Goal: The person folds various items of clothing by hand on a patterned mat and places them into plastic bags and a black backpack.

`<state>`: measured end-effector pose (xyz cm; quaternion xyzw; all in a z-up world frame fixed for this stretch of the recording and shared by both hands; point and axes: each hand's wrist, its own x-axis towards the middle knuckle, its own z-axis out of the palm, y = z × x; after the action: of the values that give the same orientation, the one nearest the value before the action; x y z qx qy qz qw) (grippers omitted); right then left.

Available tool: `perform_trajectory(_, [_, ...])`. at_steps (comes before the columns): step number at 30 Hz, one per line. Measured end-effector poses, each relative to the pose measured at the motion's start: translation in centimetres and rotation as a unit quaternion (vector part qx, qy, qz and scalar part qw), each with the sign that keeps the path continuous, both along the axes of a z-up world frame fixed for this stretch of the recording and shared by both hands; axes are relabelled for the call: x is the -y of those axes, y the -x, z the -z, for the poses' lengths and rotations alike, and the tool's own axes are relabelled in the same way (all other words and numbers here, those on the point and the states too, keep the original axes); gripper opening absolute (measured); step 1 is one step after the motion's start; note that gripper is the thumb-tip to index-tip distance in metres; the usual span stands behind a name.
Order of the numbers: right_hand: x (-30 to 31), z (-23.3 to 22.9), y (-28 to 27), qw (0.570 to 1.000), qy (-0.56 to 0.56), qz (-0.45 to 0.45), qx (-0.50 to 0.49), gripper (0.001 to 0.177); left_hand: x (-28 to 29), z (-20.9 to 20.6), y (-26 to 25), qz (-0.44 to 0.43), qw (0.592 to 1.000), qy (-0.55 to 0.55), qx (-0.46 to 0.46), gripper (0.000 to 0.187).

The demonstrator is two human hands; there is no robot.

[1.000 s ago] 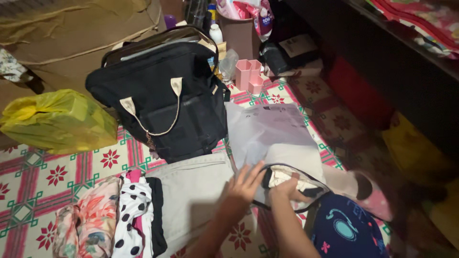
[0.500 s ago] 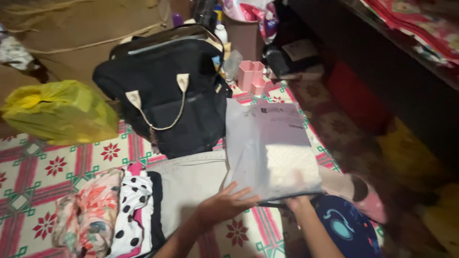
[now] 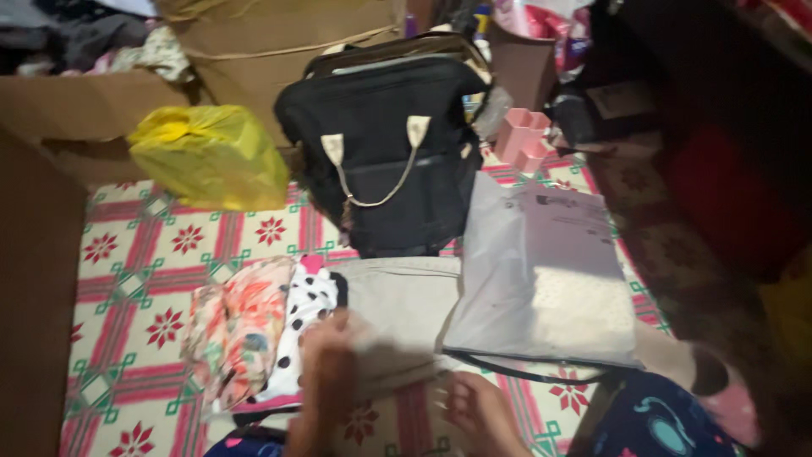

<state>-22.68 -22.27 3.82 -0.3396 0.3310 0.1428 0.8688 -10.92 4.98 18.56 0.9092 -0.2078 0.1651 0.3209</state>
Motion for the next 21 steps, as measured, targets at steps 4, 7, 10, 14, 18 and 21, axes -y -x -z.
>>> perform_trajectory(4, [-7.4, -8.9, -5.8, 0.77, 0.418, -0.234, 0.422, 0.017, -8.8, -2.9, -4.9, -0.286, 0.954, -0.025, 0.088, 0.042])
perform_trajectory(7, [-14.2, -9.8, -12.9, 0.945, -0.093, -0.201, 0.24, 0.015, -15.4, -0.5, -8.4, -0.426, 0.901, 0.067, -0.046, 0.062])
perform_trajectory(10, [-18.6, -9.3, -16.2, 0.946, -0.062, -0.256, 0.186, 0.017, -19.8, 5.9, -10.9, -0.467, 0.828, 0.08, -0.3, 0.086])
perform_trajectory(14, [-23.3, -9.4, -17.8, 0.964, 0.15, -0.198, 0.091, 0.035, -18.2, 14.1, -9.3, -0.227, 0.97, -0.078, -0.027, 0.056])
perform_trajectory(18, [-25.0, -10.7, -18.1, 0.978, -0.032, -0.172, 0.117, 0.029, -13.3, 14.0, -6.6, -0.197, 0.957, -0.146, 0.156, 0.043])
perform_trajectory(21, [-25.1, -9.3, -19.2, 0.97, 0.106, -0.21, 0.064, 0.039, -12.6, 12.3, -5.9, -0.076, 0.983, -0.148, 0.078, 0.047])
